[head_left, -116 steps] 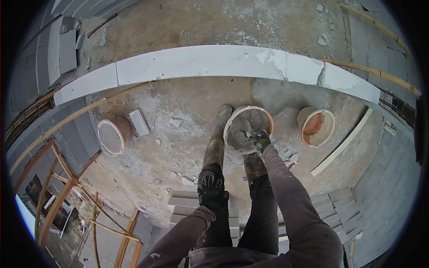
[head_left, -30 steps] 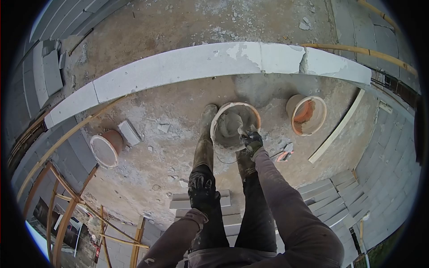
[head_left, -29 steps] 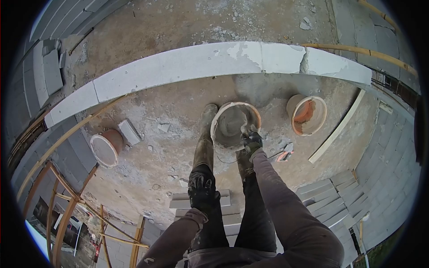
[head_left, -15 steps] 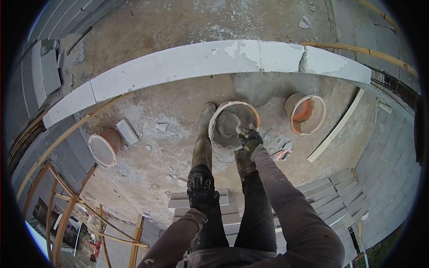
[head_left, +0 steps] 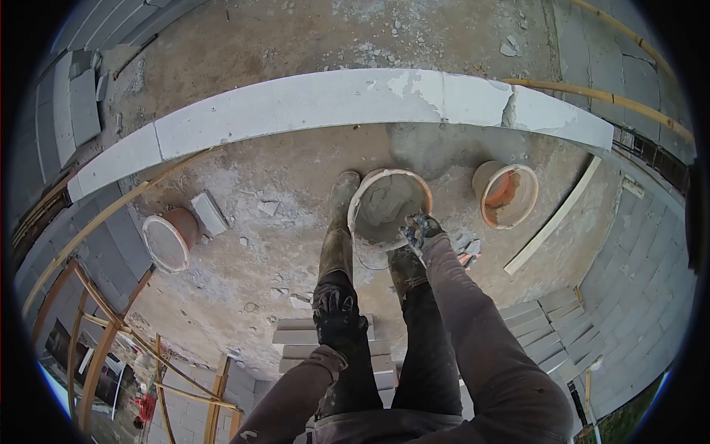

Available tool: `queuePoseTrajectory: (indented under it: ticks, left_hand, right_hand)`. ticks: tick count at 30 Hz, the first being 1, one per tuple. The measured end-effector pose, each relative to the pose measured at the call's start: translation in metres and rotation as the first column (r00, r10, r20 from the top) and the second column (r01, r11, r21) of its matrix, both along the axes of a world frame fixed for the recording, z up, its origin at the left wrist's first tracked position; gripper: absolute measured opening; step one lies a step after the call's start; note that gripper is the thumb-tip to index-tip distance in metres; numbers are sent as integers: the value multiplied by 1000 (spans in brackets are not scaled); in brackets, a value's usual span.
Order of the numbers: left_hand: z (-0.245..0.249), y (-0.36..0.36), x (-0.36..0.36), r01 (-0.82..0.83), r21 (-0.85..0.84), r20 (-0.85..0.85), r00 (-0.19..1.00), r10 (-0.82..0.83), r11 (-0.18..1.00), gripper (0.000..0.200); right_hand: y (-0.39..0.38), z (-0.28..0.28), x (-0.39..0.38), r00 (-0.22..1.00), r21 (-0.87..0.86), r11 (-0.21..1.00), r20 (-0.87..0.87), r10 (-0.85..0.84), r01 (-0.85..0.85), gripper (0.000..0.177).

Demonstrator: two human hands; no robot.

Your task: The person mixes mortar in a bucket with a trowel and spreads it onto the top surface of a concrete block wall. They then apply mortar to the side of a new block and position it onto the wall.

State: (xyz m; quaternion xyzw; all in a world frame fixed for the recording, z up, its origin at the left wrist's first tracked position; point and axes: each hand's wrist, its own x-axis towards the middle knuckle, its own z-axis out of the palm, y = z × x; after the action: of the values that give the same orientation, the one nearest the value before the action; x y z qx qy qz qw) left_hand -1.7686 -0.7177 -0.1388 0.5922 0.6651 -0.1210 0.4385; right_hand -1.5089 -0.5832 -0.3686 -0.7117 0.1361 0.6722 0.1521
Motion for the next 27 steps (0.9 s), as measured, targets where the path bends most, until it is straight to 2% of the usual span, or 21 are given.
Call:
queuePoseTrajectory:
  ticks: [2, 3, 4, 5, 6, 8, 10, 12, 13, 14, 15, 17, 18, 20, 21, 23, 25, 26, 27]
  left_hand:
    - [-3, -2, -2, -20, 30, 25, 999, 20, 999, 60]
    - [-6, -3, -3, -20, 28, 24, 1000, 19, 999, 60]
    - [-5, -5, -4, -21, 22, 23, 1000, 21, 1000, 61]
    - [-6, -6, -4, -24, 23, 27, 999, 24, 999, 61]
    - [-8, -11, -4, -39, 39, 37, 999, 37, 999, 62]
    - [-7, -12, -5, -39, 32, 35, 999, 38, 999, 62]
    - [-8, -12, -6, -36, 29, 26, 999, 36, 999, 62]
    - [-9, -12, -10, -35, 49, 49, 998, 33, 998, 63]
    - [-11, -8, -12, -30, 53, 47, 999, 28, 998, 63]
    - [-8, -5, -13, -48, 39, 55, 997, 45, 998, 63]
    - [-3, -2, -13, -69, 24, 62, 996, 67, 997, 63]
    - [-2, 1, -14, -38, 29, 47, 998, 37, 999, 61]
    - [-3, 0, -15, -55, 32, 60, 997, 53, 998, 60]
    - [-5, -2, -15, -65, 39, 81, 995, 62, 997, 59]
    - [-2, 3, -15, -11, 55, 34, 999, 10, 998, 60]
    - [3, 6, -15, 41, 56, -9, 999, -41, 998, 62]
    - [4, 11, -16, 17, 17, -12, 1000, -17, 1000, 64]
    - [5, 11, -17, 17, 11, -10, 1000, -17, 1000, 64]
    - [4, 12, -17, 28, 16, -12, 1000, -28, 999, 64]
  right_hand:
    - [34, -29, -5, 947, 42, 950, 103, 305, -310, 13]
    - [44, -39, -21, 728, 110, 721, 162, 667, -685, 15]
    - [54, -50, -36, 226, 59, 218, 312, 923, -974, 18]
    - [64, -61, -51, -205, -73, -193, 444, 872, -979, 20]
    - [71, -38, -81, -410, -121, -416, 551, 727, -901, 24]
    - [34, -41, -108, -396, -19, -489, 615, 682, -872, 30]
    - [-111, -187, -76, -549, -57, -735, 703, 451, -676, 36]
    - [-104, -97, -84, -474, -97, -556, 654, 589, -826, 36]
    - [-92, -63, -88, -364, -148, -350, 609, 705, -925, 37]
    - [-90, -46, -80, -360, -144, -346, 603, 712, -927, 37]
    - [-91, -35, -62, -434, -115, -473, 625, 649, -873, 36]
    - [-77, -20, -54, -502, -99, -594, 654, 566, -798, 36]
    - [-70, -20, -53, -565, -31, -645, 516, 644, -763, 32]
    - [-64, -16, -59, -535, 21, -607, 450, 715, -794, 27]
    - [-51, -5, -60, -537, 17, -608, 451, 713, -794, 27]
    - [-21, 28, -56, -451, 44, -534, 481, 752, -844, 23]
    - [16, 60, -66, -428, 54, -464, 304, 851, -884, 22]
    - [18, 62, -62, -484, -94, -541, 593, 643, -836, 22]
    - [25, 62, -58, -505, -264, -556, 794, 340, -788, 22]
